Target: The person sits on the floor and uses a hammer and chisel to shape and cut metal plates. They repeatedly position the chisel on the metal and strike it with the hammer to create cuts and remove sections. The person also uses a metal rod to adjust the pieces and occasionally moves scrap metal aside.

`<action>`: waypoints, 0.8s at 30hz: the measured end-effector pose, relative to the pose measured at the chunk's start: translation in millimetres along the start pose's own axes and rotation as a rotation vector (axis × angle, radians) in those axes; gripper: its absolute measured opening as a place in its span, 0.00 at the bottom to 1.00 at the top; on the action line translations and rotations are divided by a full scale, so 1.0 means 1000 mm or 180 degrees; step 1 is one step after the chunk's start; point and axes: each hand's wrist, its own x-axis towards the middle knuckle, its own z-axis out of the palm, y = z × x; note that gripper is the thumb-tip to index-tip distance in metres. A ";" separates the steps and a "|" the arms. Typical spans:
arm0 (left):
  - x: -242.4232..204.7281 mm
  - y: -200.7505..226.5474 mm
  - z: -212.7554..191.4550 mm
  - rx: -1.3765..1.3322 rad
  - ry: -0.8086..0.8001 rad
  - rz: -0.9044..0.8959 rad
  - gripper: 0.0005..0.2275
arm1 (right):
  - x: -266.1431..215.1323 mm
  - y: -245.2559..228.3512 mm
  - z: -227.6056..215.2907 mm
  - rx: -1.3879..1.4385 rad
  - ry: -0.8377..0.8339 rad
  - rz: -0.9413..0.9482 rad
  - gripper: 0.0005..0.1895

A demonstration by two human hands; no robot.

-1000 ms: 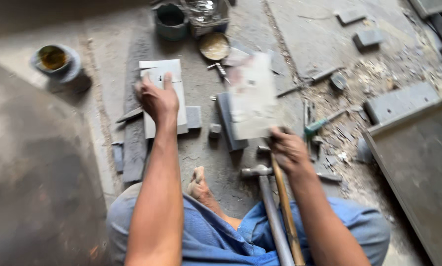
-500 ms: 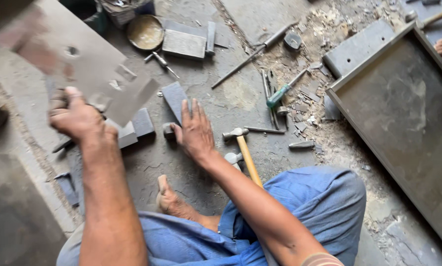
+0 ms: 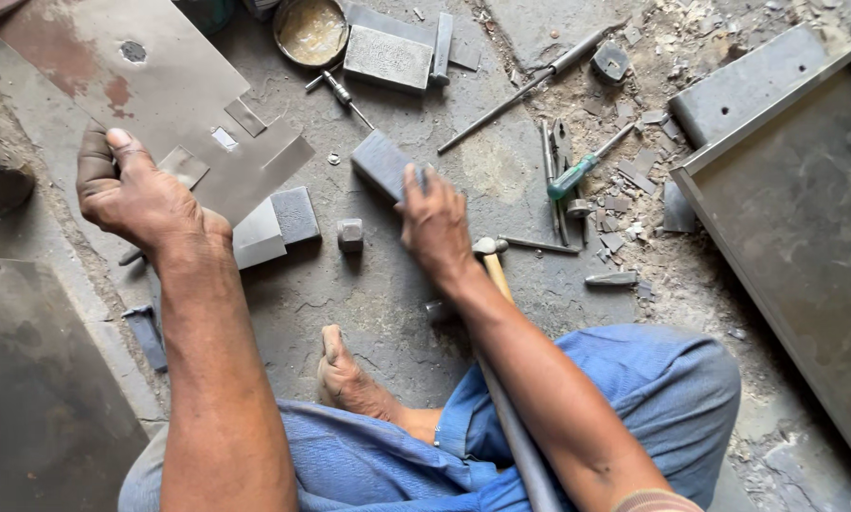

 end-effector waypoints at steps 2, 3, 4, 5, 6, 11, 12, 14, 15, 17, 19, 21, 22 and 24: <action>-0.004 0.005 0.000 -0.0047 -0.0014 -0.0073 0.08 | 0.011 0.021 -0.004 0.0111 -0.0145 0.0261 0.26; -0.006 0.006 0.000 -0.0078 -0.0007 -0.0132 0.08 | 0.020 0.033 -0.005 0.0243 -0.0326 0.0522 0.26; -0.006 0.006 0.000 -0.0108 -0.0008 -0.0192 0.08 | 0.028 0.047 -0.007 0.0376 -0.0504 0.0787 0.26; -0.006 0.005 0.000 -0.0092 -0.0039 -0.0141 0.08 | 0.035 0.060 -0.010 0.0268 -0.0264 0.0593 0.27; -0.007 0.003 0.002 -0.0082 -0.0084 -0.0105 0.08 | 0.041 0.076 -0.016 0.0143 -0.0022 0.0407 0.28; -0.013 -0.011 0.012 0.0129 -0.0188 -0.0033 0.09 | 0.042 0.148 -0.065 0.0688 -0.0384 0.0674 0.23; -0.011 -0.014 0.014 0.0285 -0.0111 -0.0035 0.09 | 0.032 0.164 -0.080 0.0858 -0.0286 0.0620 0.21; -0.010 -0.018 0.018 0.0412 -0.0081 -0.0052 0.08 | 0.010 0.197 -0.110 0.0818 -0.0218 0.1053 0.18; -0.011 -0.019 0.021 0.0383 -0.0127 -0.0067 0.08 | 0.000 0.212 -0.122 0.0769 -0.0355 0.1379 0.18; -0.016 -0.019 0.027 0.0314 -0.0226 -0.0229 0.08 | -0.023 0.236 -0.136 0.0738 -0.0562 0.1737 0.19; -0.022 -0.019 0.028 0.0224 -0.0269 -0.0507 0.08 | -0.042 0.247 -0.137 0.0781 -0.0723 0.1742 0.21; -0.021 -0.020 0.029 0.0272 -0.0265 -0.0310 0.08 | -0.051 0.248 -0.130 0.0775 -0.0976 0.1817 0.25; -0.020 -0.021 0.028 0.0297 -0.0266 -0.0213 0.08 | -0.054 0.248 -0.126 0.0773 -0.1103 0.1857 0.27; -0.017 -0.020 0.025 0.0359 -0.0134 -0.0247 0.08 | -0.052 0.248 -0.117 0.0678 -0.1166 0.1848 0.27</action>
